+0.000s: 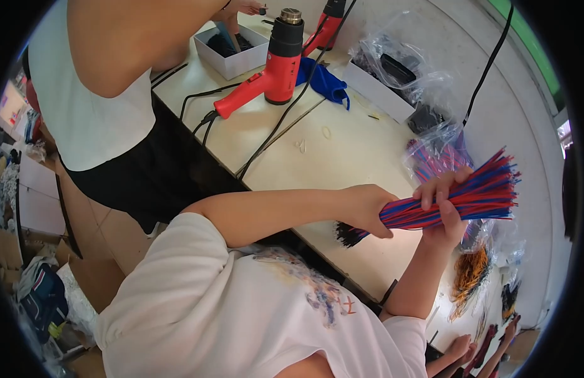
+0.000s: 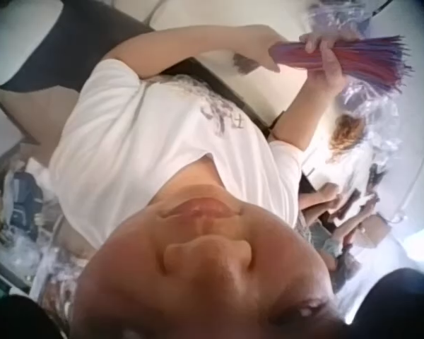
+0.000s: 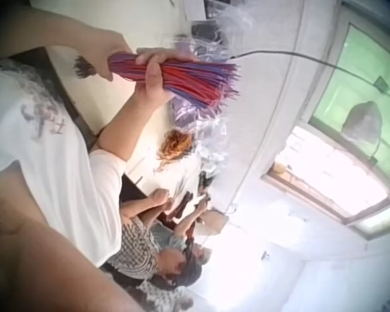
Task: The person applies heat to the ends of wire bundles using a heat gun, secures the bundles with rubber bands by hand, and heats additional bundles.
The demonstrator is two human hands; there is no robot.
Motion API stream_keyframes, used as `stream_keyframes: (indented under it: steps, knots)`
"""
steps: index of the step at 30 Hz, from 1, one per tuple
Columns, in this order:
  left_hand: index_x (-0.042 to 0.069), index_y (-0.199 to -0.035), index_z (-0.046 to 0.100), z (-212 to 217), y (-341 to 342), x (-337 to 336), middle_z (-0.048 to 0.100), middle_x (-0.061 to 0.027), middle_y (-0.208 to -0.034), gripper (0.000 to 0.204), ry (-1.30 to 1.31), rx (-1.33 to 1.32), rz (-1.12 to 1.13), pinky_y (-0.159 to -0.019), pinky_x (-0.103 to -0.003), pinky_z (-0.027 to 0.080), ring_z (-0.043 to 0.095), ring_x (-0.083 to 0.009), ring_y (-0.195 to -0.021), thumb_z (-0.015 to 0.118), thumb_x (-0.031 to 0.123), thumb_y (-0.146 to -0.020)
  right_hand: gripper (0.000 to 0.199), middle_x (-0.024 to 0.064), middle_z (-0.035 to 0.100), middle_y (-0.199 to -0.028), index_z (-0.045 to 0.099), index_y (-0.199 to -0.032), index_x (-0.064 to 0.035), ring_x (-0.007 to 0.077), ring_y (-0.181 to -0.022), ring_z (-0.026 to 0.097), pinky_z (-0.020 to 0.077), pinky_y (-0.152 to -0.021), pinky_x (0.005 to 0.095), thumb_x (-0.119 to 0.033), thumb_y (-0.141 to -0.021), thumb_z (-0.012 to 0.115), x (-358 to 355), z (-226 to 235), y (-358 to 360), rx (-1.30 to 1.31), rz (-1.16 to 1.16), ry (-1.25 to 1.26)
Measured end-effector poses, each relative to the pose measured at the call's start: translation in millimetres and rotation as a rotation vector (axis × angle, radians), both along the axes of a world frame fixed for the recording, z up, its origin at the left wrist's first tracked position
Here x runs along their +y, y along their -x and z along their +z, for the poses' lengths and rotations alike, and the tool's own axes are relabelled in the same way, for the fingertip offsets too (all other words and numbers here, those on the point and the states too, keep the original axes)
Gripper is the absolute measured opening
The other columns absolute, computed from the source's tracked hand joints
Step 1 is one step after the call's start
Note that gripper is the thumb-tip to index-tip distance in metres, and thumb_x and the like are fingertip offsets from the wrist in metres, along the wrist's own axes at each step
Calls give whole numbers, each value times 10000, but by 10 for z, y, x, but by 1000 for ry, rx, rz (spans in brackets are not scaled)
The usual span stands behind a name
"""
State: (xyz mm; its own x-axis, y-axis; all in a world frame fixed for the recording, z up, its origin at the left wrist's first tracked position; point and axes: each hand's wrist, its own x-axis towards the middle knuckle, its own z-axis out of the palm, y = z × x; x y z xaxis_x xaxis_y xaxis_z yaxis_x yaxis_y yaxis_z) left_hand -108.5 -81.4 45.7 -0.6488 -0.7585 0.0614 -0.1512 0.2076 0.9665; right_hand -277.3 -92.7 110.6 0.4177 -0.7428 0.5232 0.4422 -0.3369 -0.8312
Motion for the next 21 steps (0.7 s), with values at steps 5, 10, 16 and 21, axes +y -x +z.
stream_keyframes:
  steps: [5,10,16,21]
  knots:
    - [83,-1100,578,-119,-117,59,658,-70,-802,485,112,-82,-53,-714,-326,505,630,-196,-725,779,225,-681,526,20,482,-846,410,-1238,-88,168,-798,540,512,-880,398,-153,-786,671,12,58,-6,-78,37,83]
    - [78,-1075,575,-372,-36,72,657,-90,-827,473,150,-48,20,-729,-340,503,636,-239,-762,781,242,-682,577,15,475,-827,385,-1300,-77,147,-722,525,513,-781,355,-188,-809,667,69,41,-96,-74,-17,-29]
    - [77,-958,559,-458,77,122,631,-103,-849,446,305,89,169,-745,-389,489,604,-321,-829,812,280,-652,497,7,472,-731,395,-1152,-94,125,-571,498,466,-637,303,-137,-776,716,129,41,-142,-53,43,3]
    - [93,-1047,590,-182,-62,35,661,-100,-901,527,784,12,76,-788,-375,492,630,-301,-880,835,312,-636,485,12,484,-723,388,-1127,-104,129,-580,512,463,-625,303,-137,-776,722,194,58,-88,-61,68,-5]
